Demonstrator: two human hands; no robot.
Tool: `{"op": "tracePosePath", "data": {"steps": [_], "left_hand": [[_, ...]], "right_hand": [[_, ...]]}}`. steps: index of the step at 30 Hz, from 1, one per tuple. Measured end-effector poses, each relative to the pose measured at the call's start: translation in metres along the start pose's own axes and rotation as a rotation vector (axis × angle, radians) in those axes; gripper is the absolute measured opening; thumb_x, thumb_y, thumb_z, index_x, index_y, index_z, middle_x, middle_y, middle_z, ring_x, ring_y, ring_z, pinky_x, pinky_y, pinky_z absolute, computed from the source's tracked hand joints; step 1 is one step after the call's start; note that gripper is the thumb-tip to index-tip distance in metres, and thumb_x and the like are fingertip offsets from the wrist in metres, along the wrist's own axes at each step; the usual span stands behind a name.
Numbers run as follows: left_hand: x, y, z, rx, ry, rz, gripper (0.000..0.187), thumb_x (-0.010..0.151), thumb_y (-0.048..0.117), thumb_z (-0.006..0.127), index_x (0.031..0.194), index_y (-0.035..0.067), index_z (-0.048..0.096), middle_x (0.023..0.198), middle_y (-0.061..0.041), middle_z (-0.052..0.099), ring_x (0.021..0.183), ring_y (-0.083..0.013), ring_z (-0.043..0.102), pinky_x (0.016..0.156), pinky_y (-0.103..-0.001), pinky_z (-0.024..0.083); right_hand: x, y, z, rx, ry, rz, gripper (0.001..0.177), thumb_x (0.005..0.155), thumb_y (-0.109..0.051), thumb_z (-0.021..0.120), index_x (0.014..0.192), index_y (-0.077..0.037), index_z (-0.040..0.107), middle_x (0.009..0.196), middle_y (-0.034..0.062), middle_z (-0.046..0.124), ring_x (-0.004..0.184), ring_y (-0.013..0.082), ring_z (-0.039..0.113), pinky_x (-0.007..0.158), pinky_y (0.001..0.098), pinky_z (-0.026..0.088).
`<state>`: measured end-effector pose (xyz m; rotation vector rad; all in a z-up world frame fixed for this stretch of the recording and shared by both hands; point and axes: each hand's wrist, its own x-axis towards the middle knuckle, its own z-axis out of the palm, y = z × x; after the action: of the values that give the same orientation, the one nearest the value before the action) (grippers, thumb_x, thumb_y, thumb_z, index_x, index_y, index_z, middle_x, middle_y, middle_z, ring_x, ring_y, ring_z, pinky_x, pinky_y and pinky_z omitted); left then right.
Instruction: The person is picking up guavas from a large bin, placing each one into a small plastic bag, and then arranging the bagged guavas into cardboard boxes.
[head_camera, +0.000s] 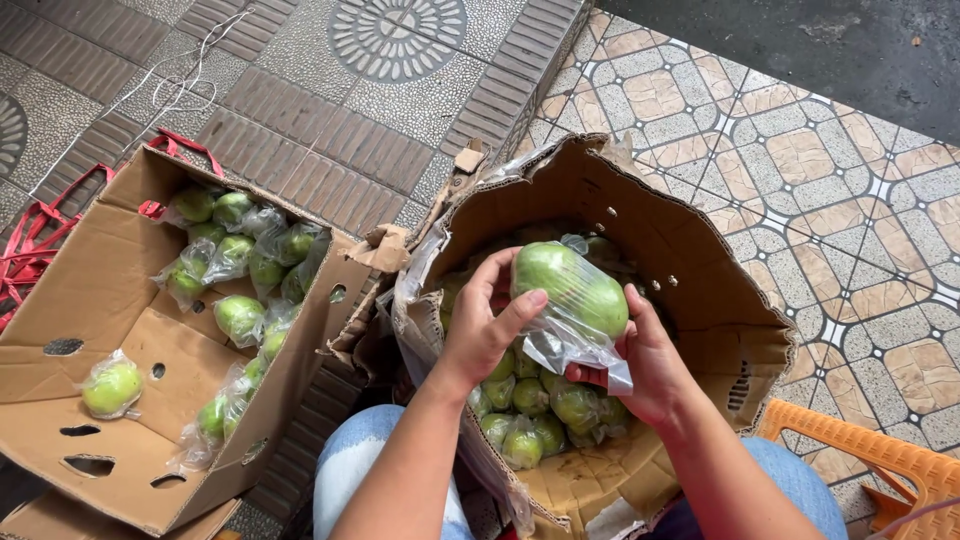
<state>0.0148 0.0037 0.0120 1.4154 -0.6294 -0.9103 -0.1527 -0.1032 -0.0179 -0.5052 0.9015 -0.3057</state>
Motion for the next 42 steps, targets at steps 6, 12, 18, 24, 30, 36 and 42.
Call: {"op": "tracePosePath", "data": {"steps": [6,12,18,24,30,36,42], "left_hand": [[0.000,-0.003,-0.004,-0.026,-0.082,0.184,0.076,0.078,0.045,0.080,0.139,0.005,0.061,0.111,-0.012,0.070,0.104,-0.0178,0.062,0.093,-0.035,0.054],[-0.004,0.003,-0.007,-0.056,-0.180,0.291,0.083,0.077,0.040,0.083,0.146,0.003,0.056,0.117,-0.011,0.067,0.105,-0.0155,0.059,0.095,-0.032,0.052],[-0.005,0.007,-0.008,-0.122,-0.215,0.310,0.086,0.074,0.036,0.086,0.146,0.001,0.056,0.122,-0.013,0.064,0.106,-0.0157,0.058,0.096,-0.034,0.052],[-0.007,0.007,-0.007,-0.120,-0.308,0.254,0.091,0.083,0.031,0.083,0.159,0.005,0.041,0.136,-0.013,0.062,0.113,-0.0165,0.058,0.103,-0.034,0.049],[-0.004,0.014,-0.008,-0.088,-0.298,0.017,0.125,0.078,0.093,0.044,0.164,0.007,0.015,0.156,-0.019,0.043,0.129,-0.0348,0.047,0.102,-0.047,0.042],[0.003,0.015,0.001,-0.096,-0.222,-0.595,0.089,0.076,0.072,0.040,0.145,0.017,0.050,0.111,-0.010,0.070,0.083,-0.0184,0.069,0.069,-0.030,0.054],[0.004,0.009,0.000,-0.446,-0.092,-0.355,0.088,0.061,0.051,0.077,0.134,0.005,0.056,0.117,-0.012,0.067,0.100,-0.0246,0.065,0.076,-0.036,0.056]], "right_hand": [[-0.016,-0.002,0.005,-0.065,0.095,-0.069,0.079,0.089,-0.070,0.054,0.121,0.000,0.070,0.102,0.0222,0.073,0.091,0.0375,0.072,0.090,0.0576,0.056],[-0.004,0.005,-0.021,0.051,0.044,-0.064,0.082,0.087,-0.070,0.052,0.131,-0.002,0.065,0.120,0.0235,0.070,0.108,0.0381,0.067,0.105,0.0580,0.048],[0.002,0.010,-0.029,0.143,-0.010,-0.111,0.077,0.086,-0.063,0.058,0.131,-0.001,0.063,0.119,0.0239,0.070,0.106,0.0406,0.068,0.101,0.0613,0.050],[0.011,0.006,-0.047,0.141,-0.120,-0.241,0.069,0.088,-0.051,0.061,0.137,-0.003,0.056,0.120,0.0215,0.070,0.103,0.0381,0.071,0.091,0.0598,0.057],[-0.002,0.001,-0.037,-0.133,-0.249,-0.731,0.080,0.068,-0.001,0.081,0.136,-0.003,0.039,0.122,0.0140,0.056,0.109,0.0267,0.068,0.086,0.0409,0.062],[-0.023,0.003,-0.013,-0.851,-0.283,-1.268,0.065,0.079,-0.006,0.082,0.124,-0.014,0.035,0.141,0.0317,0.046,0.137,0.0373,0.048,0.109,0.0442,0.043],[-0.014,0.003,-0.011,-1.150,-0.281,-1.710,0.062,0.085,-0.004,0.078,0.131,-0.013,0.037,0.145,0.0226,0.053,0.138,0.0414,0.054,0.124,0.0604,0.042]]}}
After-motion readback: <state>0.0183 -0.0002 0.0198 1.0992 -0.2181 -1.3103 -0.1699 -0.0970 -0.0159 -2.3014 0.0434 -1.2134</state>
